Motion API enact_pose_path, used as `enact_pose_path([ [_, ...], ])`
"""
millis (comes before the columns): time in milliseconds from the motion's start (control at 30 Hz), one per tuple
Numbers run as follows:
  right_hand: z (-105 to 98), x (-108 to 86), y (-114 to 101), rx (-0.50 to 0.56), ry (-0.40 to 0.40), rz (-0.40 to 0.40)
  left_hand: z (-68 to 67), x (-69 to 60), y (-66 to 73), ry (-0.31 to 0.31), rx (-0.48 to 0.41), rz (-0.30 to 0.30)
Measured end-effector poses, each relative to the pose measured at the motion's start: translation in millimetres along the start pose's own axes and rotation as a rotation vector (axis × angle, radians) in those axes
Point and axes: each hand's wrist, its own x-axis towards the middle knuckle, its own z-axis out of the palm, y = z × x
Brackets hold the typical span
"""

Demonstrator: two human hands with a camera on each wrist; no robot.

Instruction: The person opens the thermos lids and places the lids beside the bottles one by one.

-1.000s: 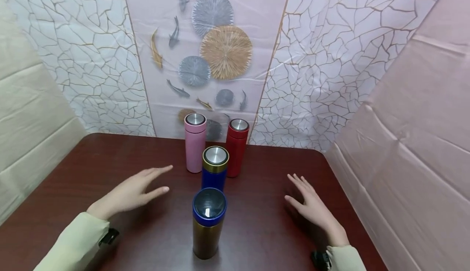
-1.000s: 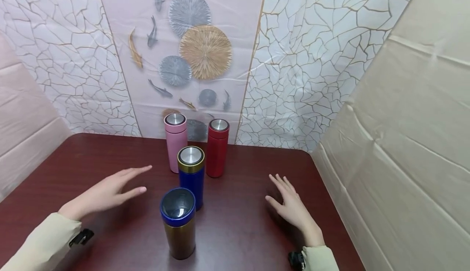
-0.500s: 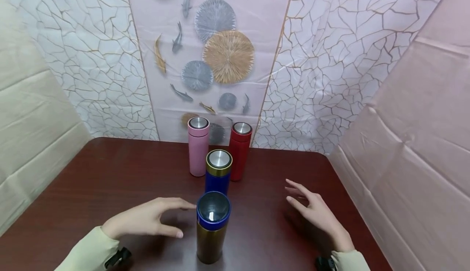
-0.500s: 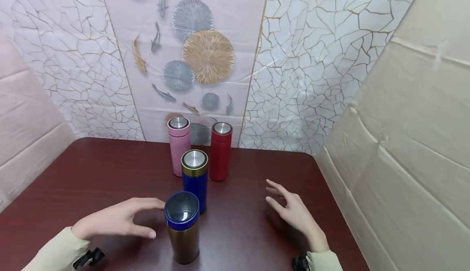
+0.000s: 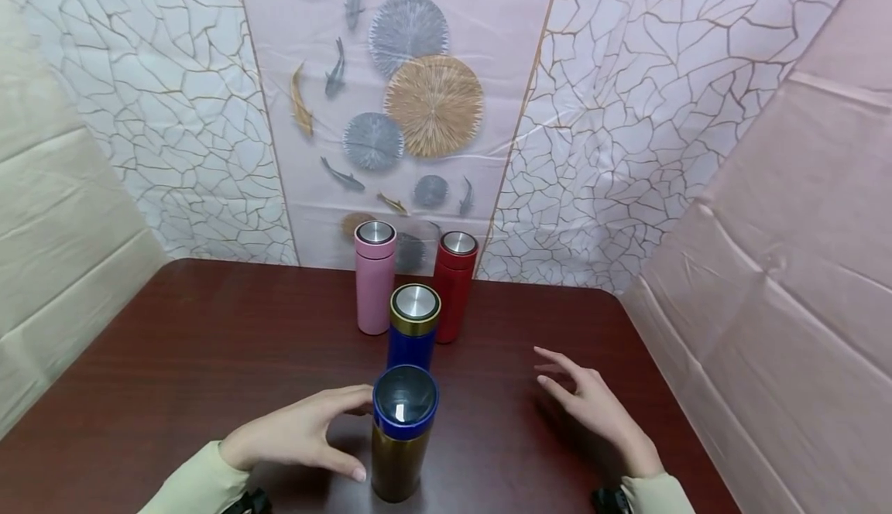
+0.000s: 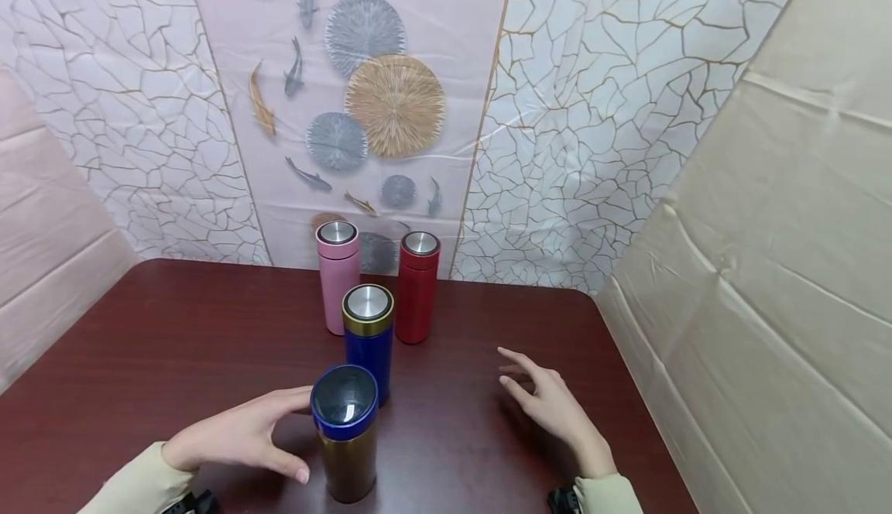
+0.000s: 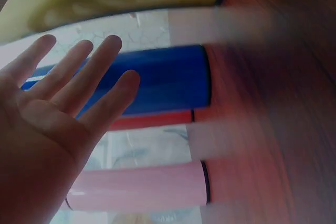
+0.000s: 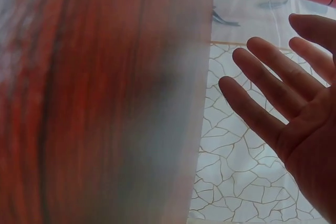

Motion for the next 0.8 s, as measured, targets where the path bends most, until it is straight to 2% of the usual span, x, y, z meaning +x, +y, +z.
enact_pose_path([
  [167, 2, 1.5, -3, -0.017, -0.016, -0.003, 6.4, 6.8, 2.1, 0.002, -0.053, 0.023],
  [300, 4, -0.2, -4, -0.03, -0.03, 0.007, 14.1, 13.6, -0.5, 0.007, -0.057, 0.059],
  [467, 7, -1.4, -5, -0.055, -0.107, -0.002, 22.5, 17.0, -3.3, 0.008, -0.037, 0.093],
  [533, 8, 0.3, -7, -0.059, -0.138, -0.008, 24.6, 16.7, -4.1, 0.011, -0.045, 0.079],
  [700, 9, 8.3, -16, -0.021, -0.174, -0.009, 28.9, 17.9, -5.5, -0.007, -0.124, -0.028],
  [800, 8, 11.4, -24, 0.027, -0.192, -0.007, 32.2, 19.3, -6.9, -0.018, -0.14, -0.045],
])
